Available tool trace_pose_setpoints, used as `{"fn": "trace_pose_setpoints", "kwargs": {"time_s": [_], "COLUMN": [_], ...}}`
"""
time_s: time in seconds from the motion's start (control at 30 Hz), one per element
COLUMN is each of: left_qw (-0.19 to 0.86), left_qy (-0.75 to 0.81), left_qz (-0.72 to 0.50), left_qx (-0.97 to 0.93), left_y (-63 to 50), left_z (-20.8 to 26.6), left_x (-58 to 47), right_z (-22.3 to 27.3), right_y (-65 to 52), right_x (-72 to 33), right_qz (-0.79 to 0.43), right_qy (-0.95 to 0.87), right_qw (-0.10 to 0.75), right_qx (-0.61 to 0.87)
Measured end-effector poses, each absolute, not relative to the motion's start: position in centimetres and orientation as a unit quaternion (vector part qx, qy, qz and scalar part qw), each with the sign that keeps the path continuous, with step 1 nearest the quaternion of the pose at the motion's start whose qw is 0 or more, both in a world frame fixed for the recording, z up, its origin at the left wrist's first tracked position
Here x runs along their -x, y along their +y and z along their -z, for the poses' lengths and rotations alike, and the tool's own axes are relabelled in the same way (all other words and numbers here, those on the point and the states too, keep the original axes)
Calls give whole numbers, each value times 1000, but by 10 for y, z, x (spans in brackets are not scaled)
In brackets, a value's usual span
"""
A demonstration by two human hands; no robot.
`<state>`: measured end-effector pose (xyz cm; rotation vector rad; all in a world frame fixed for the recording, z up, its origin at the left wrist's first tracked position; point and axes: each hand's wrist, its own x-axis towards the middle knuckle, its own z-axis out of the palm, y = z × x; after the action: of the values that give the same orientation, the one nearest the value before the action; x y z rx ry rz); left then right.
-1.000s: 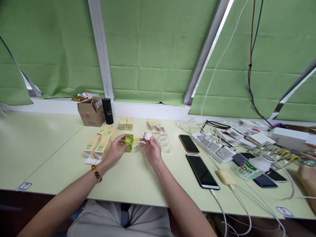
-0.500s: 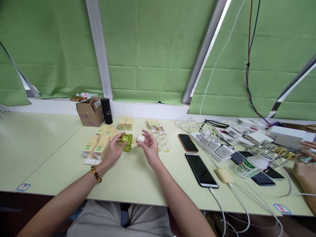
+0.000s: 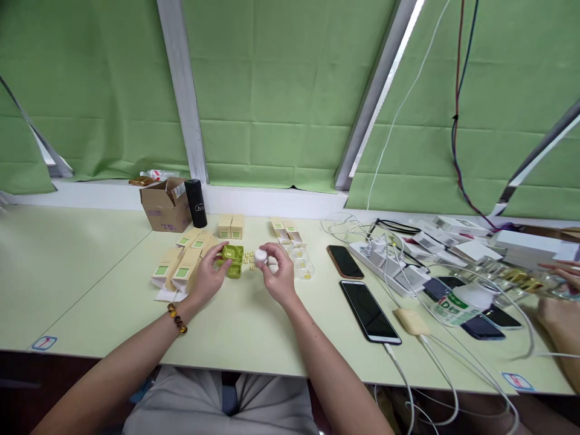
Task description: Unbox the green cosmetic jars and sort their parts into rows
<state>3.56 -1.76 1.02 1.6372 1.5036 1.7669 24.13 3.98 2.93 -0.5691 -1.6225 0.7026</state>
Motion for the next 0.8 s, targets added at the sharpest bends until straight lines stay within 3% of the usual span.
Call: {"fn": "trace_pose_setpoints", "kwargs": {"time_s": [0.2, 0.4, 0.8], "left_qw": [140, 123, 109], "left_qy": [517, 519, 525], "left_qz": [-614, -608, -595], "left_qx": [-580, -588, -599], "left_y": [-16, -17, -19], "left_z": [-8, -9, -9], "left_x": [-35, -35, -35], "right_z": [-17, -3, 5], "right_y": [57, 63, 68], "right_x": [-252, -247, -246], "right_qz": [-88, -23, 11], "right_qy": [-837, -887, -896], "right_qw": [450, 317, 278], "right_qx": [300, 335, 346]}}
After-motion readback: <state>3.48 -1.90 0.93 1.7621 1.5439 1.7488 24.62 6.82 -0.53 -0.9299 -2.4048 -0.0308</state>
